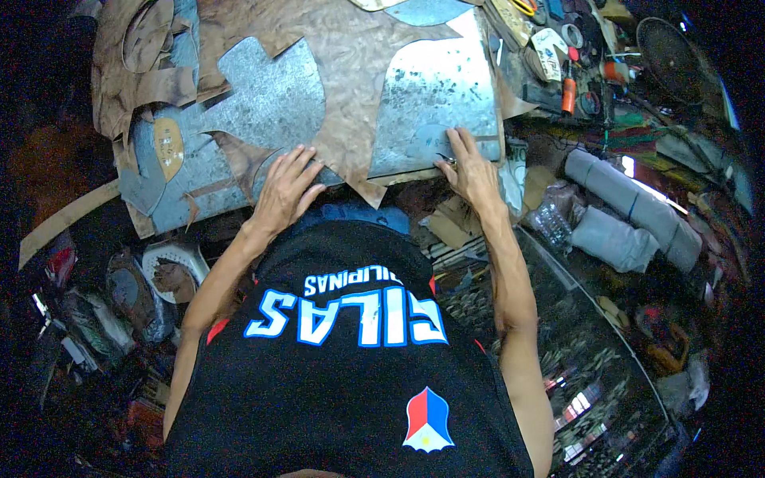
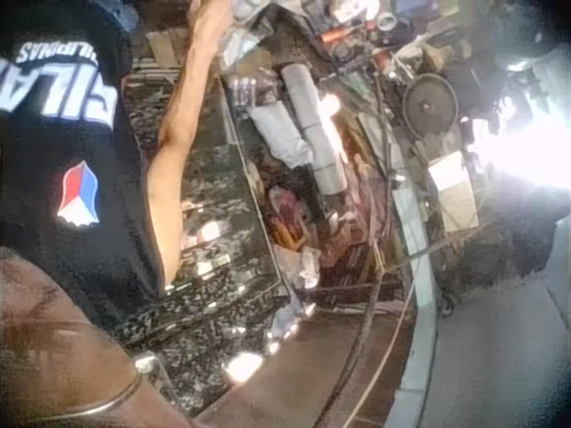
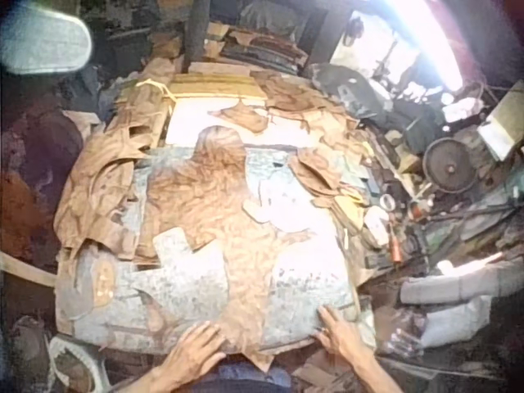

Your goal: The worker marks and cuts leather patterns using templates for shoe manufacturing.

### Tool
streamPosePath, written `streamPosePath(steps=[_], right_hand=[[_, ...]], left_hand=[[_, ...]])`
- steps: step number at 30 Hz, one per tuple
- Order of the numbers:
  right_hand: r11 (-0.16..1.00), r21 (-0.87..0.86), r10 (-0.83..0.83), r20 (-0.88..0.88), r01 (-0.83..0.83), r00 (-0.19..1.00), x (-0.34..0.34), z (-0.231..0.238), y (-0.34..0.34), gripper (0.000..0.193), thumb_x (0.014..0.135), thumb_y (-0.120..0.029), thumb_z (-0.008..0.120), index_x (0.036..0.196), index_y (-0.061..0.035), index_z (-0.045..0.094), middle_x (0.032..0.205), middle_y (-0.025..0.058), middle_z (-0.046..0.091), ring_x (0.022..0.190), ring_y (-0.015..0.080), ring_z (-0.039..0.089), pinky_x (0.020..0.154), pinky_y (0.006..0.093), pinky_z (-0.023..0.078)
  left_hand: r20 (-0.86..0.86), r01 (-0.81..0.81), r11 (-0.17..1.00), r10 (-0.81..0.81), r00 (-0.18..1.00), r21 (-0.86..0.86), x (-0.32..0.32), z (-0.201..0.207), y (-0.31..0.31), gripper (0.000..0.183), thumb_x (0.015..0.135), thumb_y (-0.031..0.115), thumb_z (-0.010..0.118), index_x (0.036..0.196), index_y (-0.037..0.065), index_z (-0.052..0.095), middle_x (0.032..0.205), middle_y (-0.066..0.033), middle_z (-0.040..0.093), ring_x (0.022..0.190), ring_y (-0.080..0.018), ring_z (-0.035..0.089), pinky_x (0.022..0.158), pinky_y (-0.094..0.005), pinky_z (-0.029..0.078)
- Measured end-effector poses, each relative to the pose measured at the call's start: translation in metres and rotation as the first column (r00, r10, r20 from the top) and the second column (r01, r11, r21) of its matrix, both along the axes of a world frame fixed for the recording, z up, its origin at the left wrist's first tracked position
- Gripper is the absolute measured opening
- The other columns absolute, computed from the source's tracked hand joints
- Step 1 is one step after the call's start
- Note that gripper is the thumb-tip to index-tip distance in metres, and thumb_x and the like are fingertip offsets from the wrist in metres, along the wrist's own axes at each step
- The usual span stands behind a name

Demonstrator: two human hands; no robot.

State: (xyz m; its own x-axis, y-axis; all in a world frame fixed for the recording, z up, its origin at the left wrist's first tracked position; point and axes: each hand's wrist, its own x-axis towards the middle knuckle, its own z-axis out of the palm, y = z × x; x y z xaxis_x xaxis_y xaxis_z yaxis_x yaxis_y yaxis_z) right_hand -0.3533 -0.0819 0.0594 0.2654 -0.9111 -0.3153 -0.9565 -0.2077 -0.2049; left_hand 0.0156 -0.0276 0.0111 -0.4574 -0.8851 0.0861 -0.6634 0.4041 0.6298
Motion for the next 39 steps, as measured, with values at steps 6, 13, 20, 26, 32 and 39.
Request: streamPosePath(steps=[6,13,20,26,32,39], right_hand=[[0.982,-0.166,-0.077,0.083,0.09,0.994,0.008,-0.007,0.018,0.062,0.084,-0.036,0.074,0.134,-0.0077,0.05,0.118,0.0191,0.055,0.088,0.0407,0.064,0.067,0.0474,0.055],[0.954,-0.175,-0.249,-0.013,0.243,0.968,0.034,-0.015,0.037,0.065,0.081,-0.04,0.076,0.131,-0.0055,0.052,0.118,0.0193,0.055,0.088,0.0411,0.064,0.067,0.0475,0.054],[0.986,-0.135,-0.101,-0.035,0.095,0.994,0.023,0.003,0.044,0.049,0.084,-0.031,0.074,0.123,-0.0042,0.061,0.12,0.0192,0.058,0.096,0.0377,0.065,0.074,0.0458,0.054],[0.872,-0.078,-0.393,0.477,0.483,0.786,0.045,0.026,0.038,0.036,0.09,-0.017,0.064,0.123,-0.0029,0.061,0.083,0.0096,0.067,0.072,0.0185,0.064,0.065,0.0308,0.051],[0.83,0.246,-0.527,0.637,0.5,0.562,0.129,-0.018,0.014,0.045,0.09,-0.017,0.065,0.131,-0.0009,0.057,0.078,0.004,0.064,0.067,0.0112,0.059,0.06,0.0268,0.048],[0.797,0.349,-0.602,0.507,0.492,0.617,0.14,-0.044,0.006,0.049,0.086,-0.017,0.066,0.131,-0.0017,0.056,0.084,0.0175,0.07,0.072,0.0288,0.068,0.068,0.038,0.054]], left_hand=[[0.08,0.097,0.995,-0.094,0.992,-0.034,-0.007,-0.003,-0.012,0.046,0.088,0.034,0.067,0.128,0.012,0.06,0.146,-0.0176,0.044,0.138,-0.0394,0.036,0.111,-0.0536,0.031],[0.013,0.253,0.967,-0.253,0.967,-0.006,0.0,-0.008,-0.006,0.042,0.088,0.034,0.068,0.122,0.009,0.063,0.141,-0.0145,0.05,0.137,-0.0351,0.039,0.112,-0.0549,0.029],[-0.017,0.018,0.99,-0.02,1.0,-0.137,0.031,-0.002,-0.039,0.035,0.087,0.021,0.069,0.119,0.007,0.064,0.129,-0.0149,0.06,0.129,-0.0363,0.049,0.109,-0.0521,0.034],[-0.035,-0.035,0.985,0.029,0.999,-0.172,0.033,-0.003,-0.039,0.037,0.087,0.021,0.071,0.12,0.006,0.064,0.127,-0.0139,0.062,0.129,-0.0362,0.05,0.109,-0.0519,0.034],[-0.084,-0.015,0.984,0.0,0.997,-0.178,0.004,-0.017,-0.043,0.075,0.079,0.036,0.078,0.138,0.002,0.048,0.131,-0.0168,0.059,0.133,-0.0405,0.044,0.111,-0.0541,0.031],[-0.072,-0.001,0.991,-0.009,0.997,-0.136,-0.007,-0.029,-0.05,0.089,0.078,0.04,0.078,0.146,0.001,0.036,0.142,-0.0158,0.05,0.139,-0.0433,0.033,0.113,-0.0566,0.024]])
